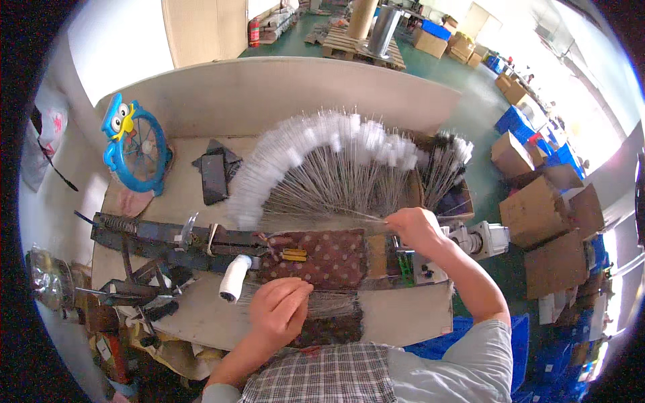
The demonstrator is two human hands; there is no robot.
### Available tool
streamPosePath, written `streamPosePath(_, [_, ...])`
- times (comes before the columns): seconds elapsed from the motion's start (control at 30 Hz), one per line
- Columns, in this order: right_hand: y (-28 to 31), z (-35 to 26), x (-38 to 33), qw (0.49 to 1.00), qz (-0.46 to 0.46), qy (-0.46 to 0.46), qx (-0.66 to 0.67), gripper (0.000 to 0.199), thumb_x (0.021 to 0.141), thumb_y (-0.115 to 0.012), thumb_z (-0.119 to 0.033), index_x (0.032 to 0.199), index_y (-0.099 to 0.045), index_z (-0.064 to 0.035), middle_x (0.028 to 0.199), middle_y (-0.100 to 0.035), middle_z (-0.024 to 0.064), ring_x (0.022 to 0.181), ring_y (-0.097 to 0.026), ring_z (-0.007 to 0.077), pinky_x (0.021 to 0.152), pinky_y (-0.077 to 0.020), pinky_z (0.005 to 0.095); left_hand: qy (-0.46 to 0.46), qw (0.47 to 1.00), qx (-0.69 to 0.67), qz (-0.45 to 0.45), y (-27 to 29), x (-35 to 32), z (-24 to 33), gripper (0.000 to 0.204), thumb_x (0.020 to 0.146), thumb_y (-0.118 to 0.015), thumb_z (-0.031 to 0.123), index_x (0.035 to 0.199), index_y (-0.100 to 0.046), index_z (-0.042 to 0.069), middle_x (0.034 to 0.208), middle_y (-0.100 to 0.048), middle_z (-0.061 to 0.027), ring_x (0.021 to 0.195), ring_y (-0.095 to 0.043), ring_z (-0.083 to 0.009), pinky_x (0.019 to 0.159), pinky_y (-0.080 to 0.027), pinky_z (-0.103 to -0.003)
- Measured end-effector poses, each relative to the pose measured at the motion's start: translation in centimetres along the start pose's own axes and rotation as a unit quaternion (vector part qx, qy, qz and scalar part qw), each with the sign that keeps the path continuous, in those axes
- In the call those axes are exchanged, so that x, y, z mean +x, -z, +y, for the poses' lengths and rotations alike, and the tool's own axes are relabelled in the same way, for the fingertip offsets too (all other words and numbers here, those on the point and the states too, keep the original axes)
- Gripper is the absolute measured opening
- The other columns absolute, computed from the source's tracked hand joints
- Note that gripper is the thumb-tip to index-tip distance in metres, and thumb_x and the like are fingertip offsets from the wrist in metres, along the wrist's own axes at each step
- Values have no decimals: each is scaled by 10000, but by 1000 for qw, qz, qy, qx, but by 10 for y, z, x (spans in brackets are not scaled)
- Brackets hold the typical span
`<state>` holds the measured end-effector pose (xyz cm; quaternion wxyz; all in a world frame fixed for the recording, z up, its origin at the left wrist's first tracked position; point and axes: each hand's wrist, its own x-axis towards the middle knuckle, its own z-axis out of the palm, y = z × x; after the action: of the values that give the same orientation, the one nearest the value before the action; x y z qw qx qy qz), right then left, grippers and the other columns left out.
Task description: Manufacturing hygiene brushes by assembling bristles and metal sleeves onto wire cores using a specialized crimping machine.
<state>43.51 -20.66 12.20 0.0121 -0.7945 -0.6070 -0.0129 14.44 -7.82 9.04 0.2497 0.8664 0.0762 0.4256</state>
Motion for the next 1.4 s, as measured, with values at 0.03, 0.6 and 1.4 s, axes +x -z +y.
streamPosePath(0.03, [-3, 0, 0, 992, -37, -47, 115, 193, 726, -621, -186, 890, -673, -97, 793, -631, 110, 747, -624, 270, 671, -493, 369, 4, 1000, 12, 5, -3, -2, 0, 231, 667, -670, -24, 891, -646, 31, 884, -631, -69, 806, -622, -238, 692, -503, -334])
streamPosePath(0.6, [-25, -127, 83, 924, 92, 207, 307, 136, 678, -683, -244, 721, -662, -116, 704, -611, 18, 777, -539, 231, 683, -463, 356, 309, 950, -11, -46, -13, -53, -10, 163, 824, -592, 70, 976, -643, 41, 887, -656, -86, 792, -628, -205, 696, -500, -319])
streamPosePath(1.4, [-10, -144, 58, 923, 204, 133, 299, 115, 741, -627, -139, 836, -672, -93, 799, -642, 41, 747, -589, 255, 669, -489, 356, 490, 818, -298, 46, -26, -41, -61, 363, 808, -635, 362, 799, -654, 0, 678, -609, -33, 586, -554, -113, 543, -431, -272])
